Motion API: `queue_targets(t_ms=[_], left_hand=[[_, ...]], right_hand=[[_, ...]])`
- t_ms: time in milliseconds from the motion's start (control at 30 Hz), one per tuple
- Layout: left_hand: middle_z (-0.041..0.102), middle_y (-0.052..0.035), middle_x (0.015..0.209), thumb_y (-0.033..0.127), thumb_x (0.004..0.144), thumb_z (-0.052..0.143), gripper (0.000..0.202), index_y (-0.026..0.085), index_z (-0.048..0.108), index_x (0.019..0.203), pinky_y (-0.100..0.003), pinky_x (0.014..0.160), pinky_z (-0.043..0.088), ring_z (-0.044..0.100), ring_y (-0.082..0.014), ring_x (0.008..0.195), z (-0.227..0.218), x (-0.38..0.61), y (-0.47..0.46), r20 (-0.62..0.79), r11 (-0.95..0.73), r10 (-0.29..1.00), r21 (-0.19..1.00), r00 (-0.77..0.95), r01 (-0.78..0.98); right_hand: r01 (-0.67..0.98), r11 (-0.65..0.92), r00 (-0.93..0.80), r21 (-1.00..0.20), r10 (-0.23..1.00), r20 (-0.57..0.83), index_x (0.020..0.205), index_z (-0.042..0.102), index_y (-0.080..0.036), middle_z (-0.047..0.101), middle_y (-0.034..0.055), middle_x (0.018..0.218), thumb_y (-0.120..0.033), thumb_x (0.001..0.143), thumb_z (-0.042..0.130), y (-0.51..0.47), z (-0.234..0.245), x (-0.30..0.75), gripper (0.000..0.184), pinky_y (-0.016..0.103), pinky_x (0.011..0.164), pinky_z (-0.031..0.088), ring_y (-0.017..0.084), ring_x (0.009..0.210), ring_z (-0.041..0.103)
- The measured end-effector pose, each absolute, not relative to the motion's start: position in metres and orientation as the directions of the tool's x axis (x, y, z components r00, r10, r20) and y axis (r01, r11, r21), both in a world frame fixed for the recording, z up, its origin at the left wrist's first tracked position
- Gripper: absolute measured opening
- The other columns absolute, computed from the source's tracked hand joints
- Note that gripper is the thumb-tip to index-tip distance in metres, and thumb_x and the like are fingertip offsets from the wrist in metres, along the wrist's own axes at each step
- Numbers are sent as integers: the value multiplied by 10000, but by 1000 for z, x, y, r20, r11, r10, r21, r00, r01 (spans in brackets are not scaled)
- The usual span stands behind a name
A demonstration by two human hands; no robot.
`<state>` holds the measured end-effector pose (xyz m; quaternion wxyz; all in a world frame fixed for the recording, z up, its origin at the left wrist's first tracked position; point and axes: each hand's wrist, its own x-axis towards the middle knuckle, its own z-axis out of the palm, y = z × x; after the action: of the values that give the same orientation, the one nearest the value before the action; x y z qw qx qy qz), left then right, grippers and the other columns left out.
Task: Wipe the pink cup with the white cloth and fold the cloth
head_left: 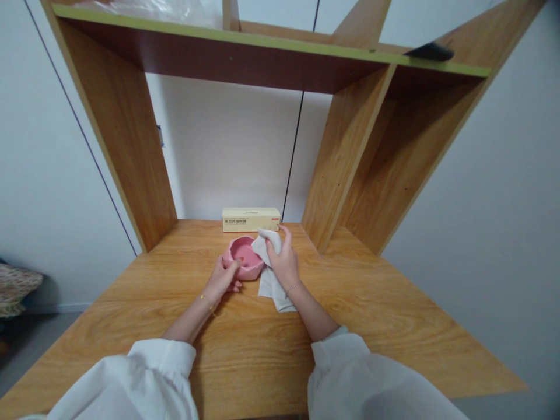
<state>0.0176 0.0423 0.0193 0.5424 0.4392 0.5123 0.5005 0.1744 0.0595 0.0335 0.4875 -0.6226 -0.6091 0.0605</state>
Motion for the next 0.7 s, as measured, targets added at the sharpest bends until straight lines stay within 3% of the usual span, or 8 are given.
queue_targets(t_ms=[133, 200, 300, 333, 400, 467, 533, 700], left_hand=[[467, 106, 483, 460, 703, 604, 380, 197, 413, 899, -126, 303, 294, 398, -37, 290, 18, 12, 49, -156, 126, 985, 935, -68, -331], [460, 113, 476, 471, 677, 609, 390, 204, 403, 873, -131, 302, 276, 376, -35, 287, 20, 9, 49, -125, 76, 987, 914, -97, -398], [463, 115, 479, 476, 659, 603, 396, 201, 407, 866, -139, 309, 254, 356, -31, 286, 26, 7, 47, -80, 22, 991, 891, -110, -453], [461, 113, 477, 478, 661, 595, 388, 198, 411, 857, -142, 312, 250, 353, -30, 286, 27, 7, 47, -66, 9, 992, 888, -107, -459], [451, 112, 465, 485, 670, 576, 376, 192, 412, 839, -147, 313, 241, 344, -31, 281, 28, 8, 46, -37, -12, 995, 889, -98, -457], [431, 118, 446, 500, 675, 564, 387, 190, 411, 850, -152, 306, 226, 326, -35, 267, 26, 10, 47, 1, -40, 996, 899, -90, -435], [410, 127, 430, 518, 687, 556, 419, 189, 414, 904, -155, 296, 209, 311, -42, 255, 23, 12, 46, 50, -70, 997, 920, -63, -386], [449, 113, 458, 568, 744, 535, 594, 181, 381, 1168, -171, 322, 255, 361, -61, 274, 18, 12, 42, 129, -130, 992, 983, -14, -126]], right_hand=[[697, 170, 194, -697, 891, 411, 1073, 483, -171, 622, 52, 876, -307, 812, 488, 61, 34, 183, 295, 262, 637, 399, 190, 773, 575], [699, 195, -11, -688, 965, 262, 901, 531, -177, 597, 10, 770, -369, 783, 556, 58, 35, 185, 227, 231, 580, 373, 153, 693, 542], [647, 217, -355, -731, 934, -37, 731, 545, -171, 516, -28, 570, -570, 803, 496, 50, 42, 180, 408, 213, 485, 328, 107, 513, 462], [627, 216, -377, -749, 925, -48, 742, 557, -165, 508, -26, 553, -603, 831, 425, 47, 46, 177, 467, 215, 478, 329, 102, 487, 451], [616, 230, -247, -753, 965, 92, 888, 578, -147, 550, -3, 608, -585, 882, 329, 44, 56, 170, 503, 226, 521, 365, 114, 521, 490], [651, 240, -60, -720, 962, 267, 1113, 521, -134, 607, 34, 725, -538, 898, 345, 45, 66, 161, 490, 245, 601, 399, 145, 627, 551], [695, 231, -12, -681, 950, 311, 1229, 459, -131, 643, 71, 830, -497, 888, 404, 48, 73, 153, 504, 263, 663, 413, 178, 730, 588], [794, 155, -28, -587, 975, 219, 1049, 606, -155, 682, 88, 902, -223, 852, 454, 55, 77, 147, 259, 231, 693, 414, 183, 818, 621]])
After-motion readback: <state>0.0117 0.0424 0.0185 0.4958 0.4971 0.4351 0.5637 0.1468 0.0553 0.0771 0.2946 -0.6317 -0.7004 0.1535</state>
